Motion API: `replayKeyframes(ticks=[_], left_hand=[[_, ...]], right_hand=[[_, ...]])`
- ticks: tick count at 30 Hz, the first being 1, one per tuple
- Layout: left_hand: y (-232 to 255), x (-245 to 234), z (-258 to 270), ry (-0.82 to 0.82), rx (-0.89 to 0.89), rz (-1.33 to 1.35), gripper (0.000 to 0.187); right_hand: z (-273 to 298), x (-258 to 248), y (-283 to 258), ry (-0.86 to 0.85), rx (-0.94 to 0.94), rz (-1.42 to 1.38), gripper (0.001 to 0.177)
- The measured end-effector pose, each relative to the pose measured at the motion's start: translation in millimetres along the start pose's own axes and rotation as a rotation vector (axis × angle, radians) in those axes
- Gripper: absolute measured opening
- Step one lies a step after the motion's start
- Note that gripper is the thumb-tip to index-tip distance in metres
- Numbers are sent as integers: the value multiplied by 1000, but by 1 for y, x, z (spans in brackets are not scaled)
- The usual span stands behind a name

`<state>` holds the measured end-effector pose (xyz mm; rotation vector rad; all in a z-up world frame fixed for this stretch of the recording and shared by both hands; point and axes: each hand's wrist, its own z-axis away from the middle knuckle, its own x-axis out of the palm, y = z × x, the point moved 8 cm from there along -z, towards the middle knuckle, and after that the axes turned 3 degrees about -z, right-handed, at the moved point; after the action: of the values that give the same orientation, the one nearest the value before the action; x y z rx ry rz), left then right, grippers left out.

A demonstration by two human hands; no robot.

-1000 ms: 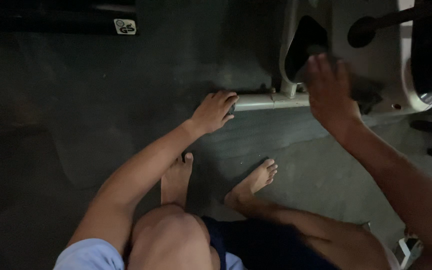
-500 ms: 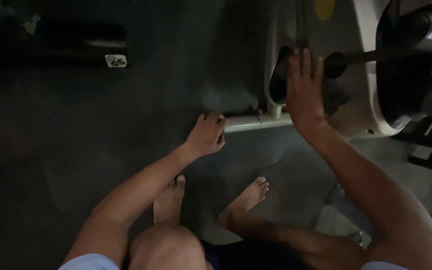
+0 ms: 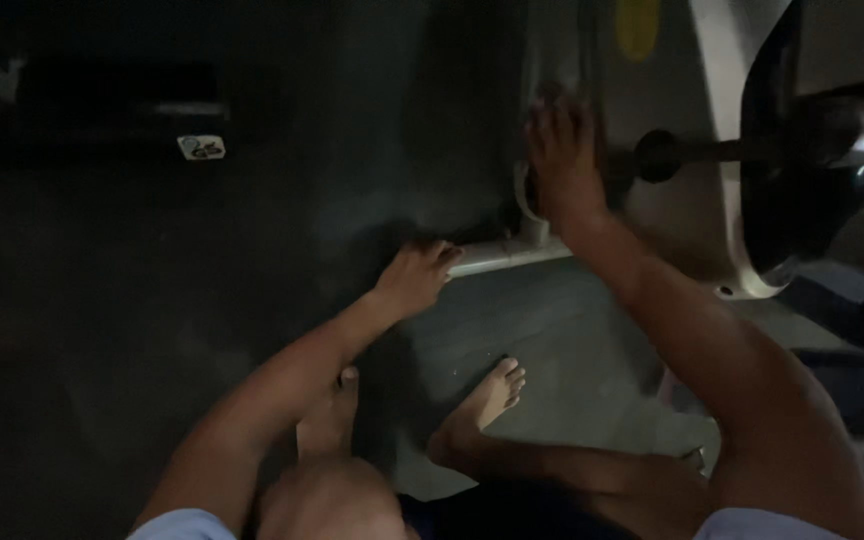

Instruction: The person wipes down various parts of a gym exercise machine with a cloth, including the base frame, the flywheel housing, the pedals, and the adjustment knobs.

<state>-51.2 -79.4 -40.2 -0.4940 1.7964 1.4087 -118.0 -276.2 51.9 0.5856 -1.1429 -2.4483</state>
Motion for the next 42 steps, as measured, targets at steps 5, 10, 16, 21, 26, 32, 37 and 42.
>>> replayKeyframes(ticks=[5,10,16,21,26,32,37,42], left_hand=[[-2,-13,0,68,-14,50,51],[0,-6,5,21,-29,-35,53],[-4,-3,6,47,-9,-23,58],[-4,-1,8,13,1,-69,56],[-2,-35,8,35,-22,188,39],[-6,-6,6,71,26,86,39],[-3,-13,9,71,18,28,42],[-6,-8,10,115,47,-11,39]], right_hand=[[-1,-13,-11,227,181,72,63],[-27,-4,9,-48,80,-199,93],[-55,8,-5,144,186,-197,68],[-36,-31,32,283,371,-237,56],[5,-18,25,-135,52,-133,64],[93,-46,29,-98,-183,-78,56],[151,-52,70,315,63,-220,53],[205,-77,123,483,120,-216,42]])
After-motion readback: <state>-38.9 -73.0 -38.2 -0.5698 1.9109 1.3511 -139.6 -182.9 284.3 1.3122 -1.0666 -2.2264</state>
